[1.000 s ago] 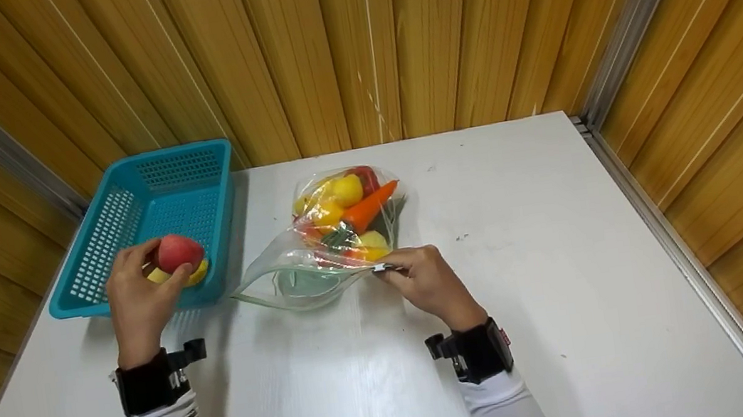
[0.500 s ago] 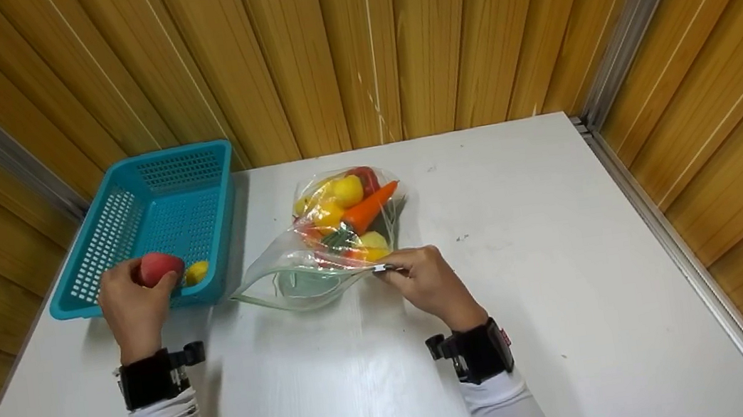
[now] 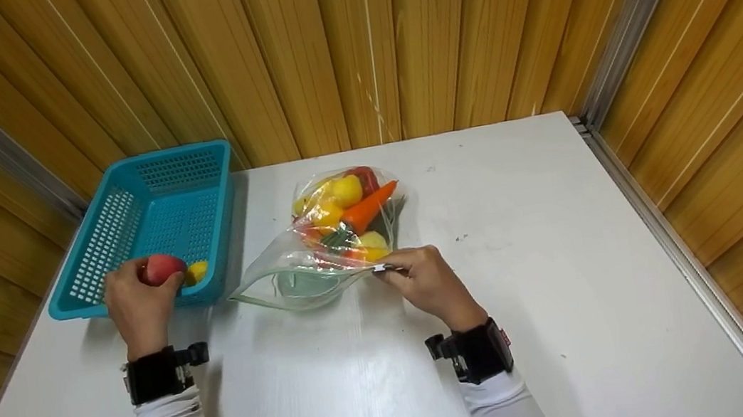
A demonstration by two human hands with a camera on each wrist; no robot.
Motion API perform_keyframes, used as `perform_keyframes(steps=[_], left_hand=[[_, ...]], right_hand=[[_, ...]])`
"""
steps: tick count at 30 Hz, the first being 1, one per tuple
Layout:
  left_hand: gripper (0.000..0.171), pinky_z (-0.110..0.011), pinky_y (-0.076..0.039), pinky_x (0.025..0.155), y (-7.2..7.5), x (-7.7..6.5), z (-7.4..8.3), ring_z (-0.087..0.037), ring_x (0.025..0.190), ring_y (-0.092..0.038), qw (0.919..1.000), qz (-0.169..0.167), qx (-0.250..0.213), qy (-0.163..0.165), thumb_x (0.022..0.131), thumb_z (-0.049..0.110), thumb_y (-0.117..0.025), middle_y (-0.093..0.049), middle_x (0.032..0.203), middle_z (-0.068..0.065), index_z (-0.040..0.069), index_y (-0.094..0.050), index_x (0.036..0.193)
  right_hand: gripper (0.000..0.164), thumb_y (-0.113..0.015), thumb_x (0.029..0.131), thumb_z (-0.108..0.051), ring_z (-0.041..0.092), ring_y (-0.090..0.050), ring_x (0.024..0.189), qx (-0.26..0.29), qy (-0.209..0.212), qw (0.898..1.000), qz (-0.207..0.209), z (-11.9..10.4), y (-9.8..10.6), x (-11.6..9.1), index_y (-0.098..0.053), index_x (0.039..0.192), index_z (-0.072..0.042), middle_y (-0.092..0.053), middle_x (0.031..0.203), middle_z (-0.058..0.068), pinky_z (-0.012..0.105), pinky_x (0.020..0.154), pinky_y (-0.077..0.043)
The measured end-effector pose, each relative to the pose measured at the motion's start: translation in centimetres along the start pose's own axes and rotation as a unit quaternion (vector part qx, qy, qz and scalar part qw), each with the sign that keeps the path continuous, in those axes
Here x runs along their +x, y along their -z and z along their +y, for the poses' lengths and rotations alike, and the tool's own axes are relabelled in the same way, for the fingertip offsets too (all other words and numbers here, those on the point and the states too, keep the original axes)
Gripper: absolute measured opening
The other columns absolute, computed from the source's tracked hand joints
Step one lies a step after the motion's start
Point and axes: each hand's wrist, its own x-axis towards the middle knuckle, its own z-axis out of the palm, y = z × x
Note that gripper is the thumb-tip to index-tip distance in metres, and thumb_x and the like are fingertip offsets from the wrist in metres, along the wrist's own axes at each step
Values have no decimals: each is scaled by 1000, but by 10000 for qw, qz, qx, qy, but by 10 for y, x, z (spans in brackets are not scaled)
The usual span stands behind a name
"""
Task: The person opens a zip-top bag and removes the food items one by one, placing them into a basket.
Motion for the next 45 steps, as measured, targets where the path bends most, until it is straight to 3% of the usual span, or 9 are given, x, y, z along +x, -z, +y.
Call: perform_keyframes(steps=[4,13,21,30,39,42,45], left_hand=[[49,-54,-45,106,-1,1,-1,-39,121,-49,10000,25,73,-37,87,7,-82,-53,126,-25,-6,-61,131],[53,-54,-45,107,-2,3,-3,-42,121,-50,9978,-159,593,260,93,13,-77,-54,130,-27,-12,-58,135],[48,-53,-39,112,-4,4,-2,-41,125,-48,9982,-169,549,193,97,10,-70,-53,136,-26,-8,-56,140],[36,-54,-37,108,-8,3,-4,-44,122,-44,9956,135,886,-283,99,10,-68,-51,128,-29,-17,-65,123],[36,-55,-43,101,-5,-4,6,-45,116,-49,9942,234,742,-744,97,7,-65,-54,122,-31,-16,-64,125],[36,-53,-47,97,-3,-10,18,-44,112,-52,9929,241,421,-1090,95,4,-66,-56,119,-31,-16,-64,125],[32,-55,-49,90,-2,-19,31,-44,104,-59,9843,320,62,-1735,91,1,-69,-61,110,-30,-14,-69,119]], right_hand=[[15,-76,84,12,2,-57,72,74,-72,9999,-50,0,-1,0,-80,95,3,-78,88,12,11,64,-47],[12,-76,86,8,3,-59,74,104,-226,9996,-151,-2,0,1,-80,97,4,-78,92,14,11,65,-49],[13,-76,86,7,3,-59,74,50,-217,9996,-176,-1,1,1,-81,97,2,-78,90,11,11,65,-49],[13,-76,86,8,4,-57,72,68,-190,9996,-173,-1,1,1,-80,98,3,-78,90,12,11,64,-47],[15,-76,86,9,4,-58,73,116,-262,9995,-165,0,0,0,-80,100,4,-78,92,13,11,65,-47],[15,-76,86,9,4,-59,74,134,-232,9995,-157,0,0,0,-80,99,4,-78,91,14,11,66,-48],[14,-76,85,10,3,-59,74,152,-186,9996,-149,0,0,-1,-80,98,5,-78,90,14,11,66,-49]])
